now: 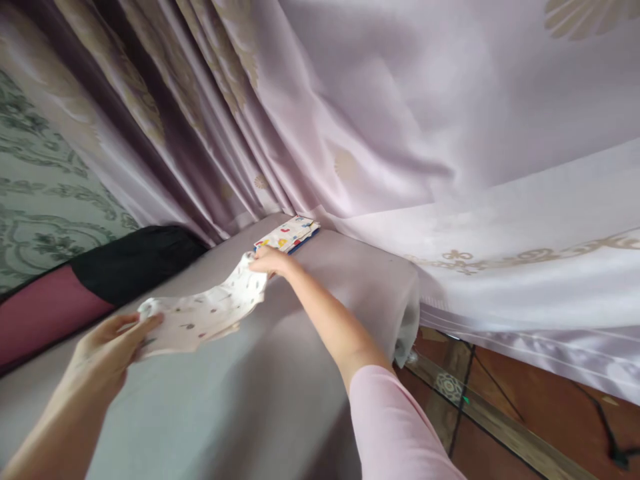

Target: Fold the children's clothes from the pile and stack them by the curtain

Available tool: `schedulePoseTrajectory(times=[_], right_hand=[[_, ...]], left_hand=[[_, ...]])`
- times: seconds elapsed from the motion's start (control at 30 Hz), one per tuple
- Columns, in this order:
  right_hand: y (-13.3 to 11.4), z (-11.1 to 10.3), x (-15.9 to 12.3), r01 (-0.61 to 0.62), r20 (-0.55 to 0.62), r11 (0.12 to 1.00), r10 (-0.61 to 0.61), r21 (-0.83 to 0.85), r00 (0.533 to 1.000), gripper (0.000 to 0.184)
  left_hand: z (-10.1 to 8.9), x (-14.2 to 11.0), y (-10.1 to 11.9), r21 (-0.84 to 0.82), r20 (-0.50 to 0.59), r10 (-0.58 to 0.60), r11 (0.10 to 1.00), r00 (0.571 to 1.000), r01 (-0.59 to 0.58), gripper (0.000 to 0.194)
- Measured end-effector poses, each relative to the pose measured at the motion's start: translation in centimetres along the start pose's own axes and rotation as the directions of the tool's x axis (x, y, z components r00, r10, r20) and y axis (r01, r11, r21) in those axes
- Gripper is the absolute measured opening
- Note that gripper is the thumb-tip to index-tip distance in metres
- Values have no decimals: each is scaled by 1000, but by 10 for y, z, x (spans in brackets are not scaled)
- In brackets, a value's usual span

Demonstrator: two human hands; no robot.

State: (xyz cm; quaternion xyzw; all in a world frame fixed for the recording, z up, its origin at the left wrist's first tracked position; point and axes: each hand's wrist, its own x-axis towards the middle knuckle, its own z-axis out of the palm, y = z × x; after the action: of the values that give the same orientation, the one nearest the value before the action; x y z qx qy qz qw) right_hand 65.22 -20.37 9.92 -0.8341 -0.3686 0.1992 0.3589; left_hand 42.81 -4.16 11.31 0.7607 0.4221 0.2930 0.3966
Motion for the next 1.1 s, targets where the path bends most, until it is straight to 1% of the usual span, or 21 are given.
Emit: schedulePoseTrajectory(times=[0.03,0.1,0.17,0.23,0.3,0.37,0.43,0.5,0.6,0.7,0.73,0.8,0.87,0.9,0.93,1.0,1.07,1.1], right_hand=[[13,-15,0,-21,-70,998,25,52,997,23],[38,-44,-2,-70,-210,990,94,123,973,29],[64,-69,-8,-124,-360,979,175,160,916,34],[89,-89,-15,-157,-457,976,210,151,864,37],[111,-104,-24,-188,-520,976,219,113,826,37],[130,-113,-32,-231,-574,970,232,77,785,37],[144,-118,-38,-277,-623,960,245,47,743,39],[154,-120,-42,-318,-665,948,244,10,706,39],[162,-117,-42,-366,-705,929,225,-52,673,38],[165,-109,-39,-444,-686,890,261,-101,680,39],[166,-105,-38,-476,-667,872,291,-109,686,40],[168,-99,-37,-527,-627,842,350,-115,696,44],[170,-94,-37,-547,-600,829,381,-116,704,47],[171,-93,-36,-549,-595,827,384,-118,706,49],[172,-92,-36,-549,-593,827,384,-121,708,51],[174,-93,-36,-545,-595,829,376,-126,710,54],[175,-93,-36,-535,-615,835,354,-132,704,54],[175,-93,-36,-538,-633,831,344,-138,694,54]], left_hand=[[17,1,8,-120,69,-74,989,995,82,30],[51,-2,22,-293,192,-95,944,977,150,35],[84,-8,33,-391,274,-82,901,958,189,37],[116,-17,40,-456,349,-89,854,933,252,38],[145,-27,46,-493,438,-86,809,895,320,38],[171,-36,49,-516,526,-75,764,847,388,37],[192,-45,51,-533,590,-72,713,804,455,36],[208,-51,49,-551,620,-77,665,781,503,37],[224,-57,41,-551,626,-108,639,772,536,38],[230,-61,31,-508,622,-152,669,768,543,40],[231,-62,29,-497,615,-161,681,772,538,44],[231,-64,23,-494,577,-150,718,803,490,62],[232,-66,17,-505,527,-80,771,846,388,80],[233,-67,14,-513,506,-19,797,862,319,82],[234,-69,10,-521,490,53,818,870,244,81],[236,-70,3,-518,467,180,849,866,103,66],[237,-71,-1,-470,442,261,882,858,-26,48],[236,-71,-2,-433,422,287,897,860,-87,41]])
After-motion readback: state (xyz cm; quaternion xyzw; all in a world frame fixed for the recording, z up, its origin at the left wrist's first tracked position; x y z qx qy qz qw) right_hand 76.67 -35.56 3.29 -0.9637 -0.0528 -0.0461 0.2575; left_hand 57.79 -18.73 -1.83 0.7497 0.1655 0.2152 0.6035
